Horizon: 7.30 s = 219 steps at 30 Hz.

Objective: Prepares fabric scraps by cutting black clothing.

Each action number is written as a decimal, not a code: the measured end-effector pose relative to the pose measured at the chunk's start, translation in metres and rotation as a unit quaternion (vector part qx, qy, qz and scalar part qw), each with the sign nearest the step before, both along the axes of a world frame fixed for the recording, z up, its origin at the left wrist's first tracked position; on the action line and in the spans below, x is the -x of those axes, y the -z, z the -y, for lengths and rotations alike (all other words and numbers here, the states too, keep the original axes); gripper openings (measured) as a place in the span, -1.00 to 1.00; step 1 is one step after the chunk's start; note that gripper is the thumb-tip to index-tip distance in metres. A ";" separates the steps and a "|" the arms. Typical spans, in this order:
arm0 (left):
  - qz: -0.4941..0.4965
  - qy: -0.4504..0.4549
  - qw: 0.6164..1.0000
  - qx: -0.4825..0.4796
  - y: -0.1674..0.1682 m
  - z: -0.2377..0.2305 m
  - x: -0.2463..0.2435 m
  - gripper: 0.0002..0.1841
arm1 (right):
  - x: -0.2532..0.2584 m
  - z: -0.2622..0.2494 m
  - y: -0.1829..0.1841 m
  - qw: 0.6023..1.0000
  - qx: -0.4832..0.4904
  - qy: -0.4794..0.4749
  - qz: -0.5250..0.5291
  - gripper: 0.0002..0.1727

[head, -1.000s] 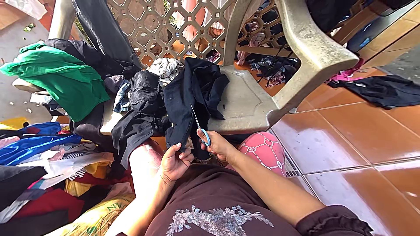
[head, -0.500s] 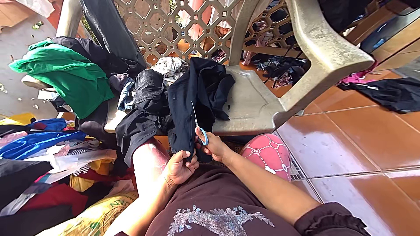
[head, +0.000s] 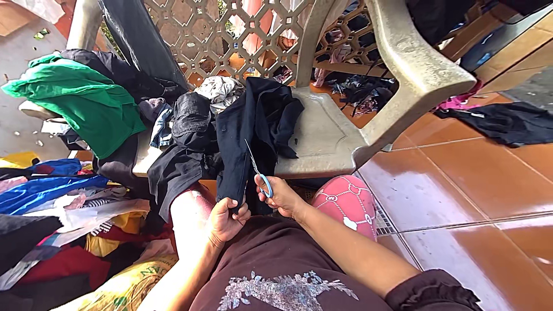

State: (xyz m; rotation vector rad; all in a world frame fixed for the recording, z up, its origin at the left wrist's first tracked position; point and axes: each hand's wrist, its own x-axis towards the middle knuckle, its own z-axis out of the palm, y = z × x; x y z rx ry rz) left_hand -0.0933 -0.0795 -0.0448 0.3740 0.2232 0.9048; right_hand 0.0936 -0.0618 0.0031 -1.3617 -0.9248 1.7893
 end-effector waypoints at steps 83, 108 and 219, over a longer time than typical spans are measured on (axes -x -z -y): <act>-0.264 -0.211 0.938 0.081 -0.032 -0.034 -0.058 -0.75 | 0.003 0.025 0.005 0.999 0.028 0.002 -0.030 -0.65; -0.326 -0.206 0.917 0.101 -0.033 -0.022 -0.064 -0.78 | -0.006 0.022 0.020 0.998 0.024 -0.036 -0.054 -0.61; -0.183 -0.059 0.959 0.207 -0.050 -0.048 -0.092 -0.46 | -0.032 -0.015 0.027 0.924 0.054 0.300 -0.232 -0.80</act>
